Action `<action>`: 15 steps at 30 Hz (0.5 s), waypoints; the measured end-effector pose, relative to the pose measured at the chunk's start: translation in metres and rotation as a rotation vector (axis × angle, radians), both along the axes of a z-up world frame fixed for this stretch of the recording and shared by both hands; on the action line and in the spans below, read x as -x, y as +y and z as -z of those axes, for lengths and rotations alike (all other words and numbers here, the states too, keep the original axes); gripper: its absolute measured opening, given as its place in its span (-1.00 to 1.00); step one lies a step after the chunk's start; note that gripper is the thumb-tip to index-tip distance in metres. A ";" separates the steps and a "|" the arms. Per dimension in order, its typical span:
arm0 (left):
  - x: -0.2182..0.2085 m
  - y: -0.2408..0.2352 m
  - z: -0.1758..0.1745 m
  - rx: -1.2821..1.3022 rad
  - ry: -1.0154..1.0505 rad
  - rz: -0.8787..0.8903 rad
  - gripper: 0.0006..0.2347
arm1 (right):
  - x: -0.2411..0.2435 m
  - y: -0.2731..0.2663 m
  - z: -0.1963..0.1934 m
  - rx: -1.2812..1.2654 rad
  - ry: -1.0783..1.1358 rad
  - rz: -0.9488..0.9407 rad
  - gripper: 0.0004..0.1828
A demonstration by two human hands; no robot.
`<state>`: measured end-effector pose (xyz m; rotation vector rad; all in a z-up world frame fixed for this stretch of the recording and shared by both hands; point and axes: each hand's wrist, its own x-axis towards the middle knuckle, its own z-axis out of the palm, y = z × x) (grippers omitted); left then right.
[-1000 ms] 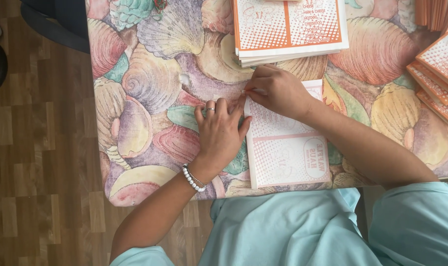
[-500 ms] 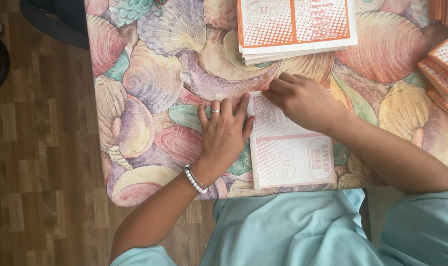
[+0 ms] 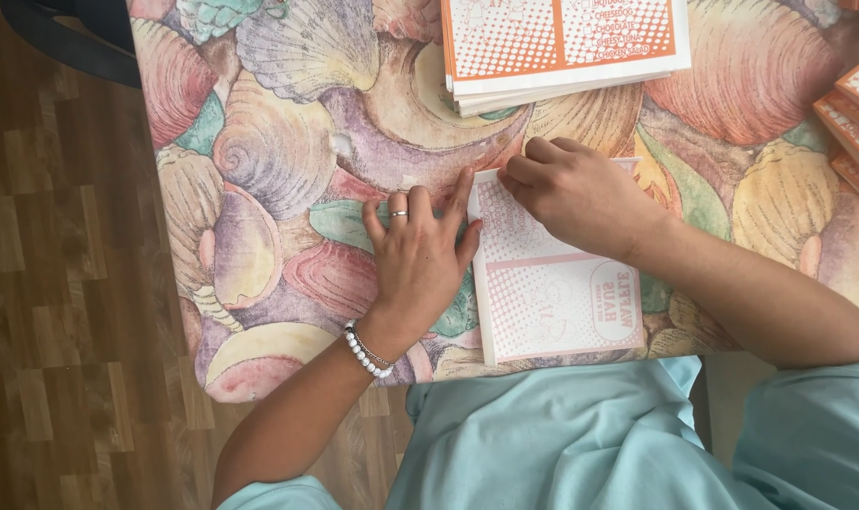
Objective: Folding flat paper sheets into bags and stacking them on a table.
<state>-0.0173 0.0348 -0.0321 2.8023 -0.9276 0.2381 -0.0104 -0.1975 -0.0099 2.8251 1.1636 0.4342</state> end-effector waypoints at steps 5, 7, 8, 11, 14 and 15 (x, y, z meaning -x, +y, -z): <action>0.003 -0.003 0.001 -0.051 -0.024 -0.040 -0.55 | 0.003 0.000 0.001 0.018 -0.014 0.006 -0.87; 0.003 -0.004 0.001 -0.061 -0.025 -0.048 -0.54 | 0.004 0.005 -0.010 0.015 -0.033 0.006 -0.88; 0.003 -0.004 0.000 -0.071 -0.029 -0.056 -0.54 | 0.005 0.007 -0.015 0.012 -0.055 0.007 -0.89; 0.001 -0.004 0.001 -0.089 0.004 -0.065 -0.49 | 0.007 0.009 -0.017 0.052 -0.021 0.033 -0.91; -0.002 -0.003 0.000 -0.082 0.026 -0.064 -0.48 | 0.007 0.010 -0.015 0.054 -0.026 0.048 -0.91; -0.002 -0.003 -0.001 -0.083 0.027 -0.065 -0.48 | 0.007 0.010 -0.016 0.053 -0.024 0.048 -0.91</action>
